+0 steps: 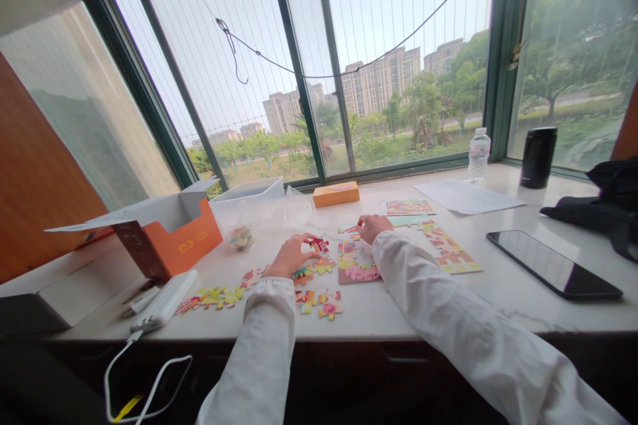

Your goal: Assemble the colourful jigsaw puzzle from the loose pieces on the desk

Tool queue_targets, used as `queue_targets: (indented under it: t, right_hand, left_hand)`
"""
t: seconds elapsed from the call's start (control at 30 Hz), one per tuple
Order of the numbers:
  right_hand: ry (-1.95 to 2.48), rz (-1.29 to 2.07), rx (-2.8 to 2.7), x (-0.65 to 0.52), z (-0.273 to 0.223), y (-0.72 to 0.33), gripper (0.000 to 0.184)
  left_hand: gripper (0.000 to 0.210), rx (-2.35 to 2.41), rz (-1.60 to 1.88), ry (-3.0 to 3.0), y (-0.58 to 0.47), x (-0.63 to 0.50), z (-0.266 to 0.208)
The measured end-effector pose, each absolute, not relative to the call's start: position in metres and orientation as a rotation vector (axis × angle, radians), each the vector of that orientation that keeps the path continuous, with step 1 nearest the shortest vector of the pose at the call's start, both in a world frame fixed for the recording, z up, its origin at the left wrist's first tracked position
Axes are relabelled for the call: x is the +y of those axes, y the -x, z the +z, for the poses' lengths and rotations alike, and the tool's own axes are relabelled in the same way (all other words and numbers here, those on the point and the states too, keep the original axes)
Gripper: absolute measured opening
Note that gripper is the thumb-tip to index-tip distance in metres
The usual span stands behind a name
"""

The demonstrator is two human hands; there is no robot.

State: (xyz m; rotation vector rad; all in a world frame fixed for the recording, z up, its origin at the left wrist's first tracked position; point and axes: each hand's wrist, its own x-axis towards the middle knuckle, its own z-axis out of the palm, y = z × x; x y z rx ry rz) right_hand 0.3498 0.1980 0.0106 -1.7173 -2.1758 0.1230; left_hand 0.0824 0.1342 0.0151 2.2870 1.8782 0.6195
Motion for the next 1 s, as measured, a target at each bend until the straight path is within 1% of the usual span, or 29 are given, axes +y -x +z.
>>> queue_targets:
  t: [0.3,0.5,0.6,0.77,0.87,1.0]
  right_hand:
    - [1.707,0.136,-2.168,0.200,0.008,-0.351,0.031]
    - [1.720,0.132,-2.151,0.201,0.005,-0.352,0.031]
    - [1.724,0.133,-2.158,0.201,0.002,-0.352,0.031]
    - [1.717,0.146,-2.209,0.205,-0.003,-0.352,0.033]
    - [1.702,0.134,-2.240,0.205,-0.005,-0.351,0.034]
    - [1.690,0.121,-2.272,0.205,-0.007,-0.349,0.033]
  left_hand:
    - [0.049,1.901,0.568,-2.311,-0.082,0.132,0.013]
    - [0.051,2.077,0.489,-2.251,-0.083,0.129,0.013]
    - [0.043,2.141,0.546,-2.233,-0.087,0.121,0.020]
    - [0.029,2.218,0.630,-2.303,-0.102,0.080,0.039]
    - [0.031,2.168,0.681,-2.327,-0.114,0.045,0.042]
    - [0.032,2.183,0.712,-2.261,-0.116,0.007,0.033]
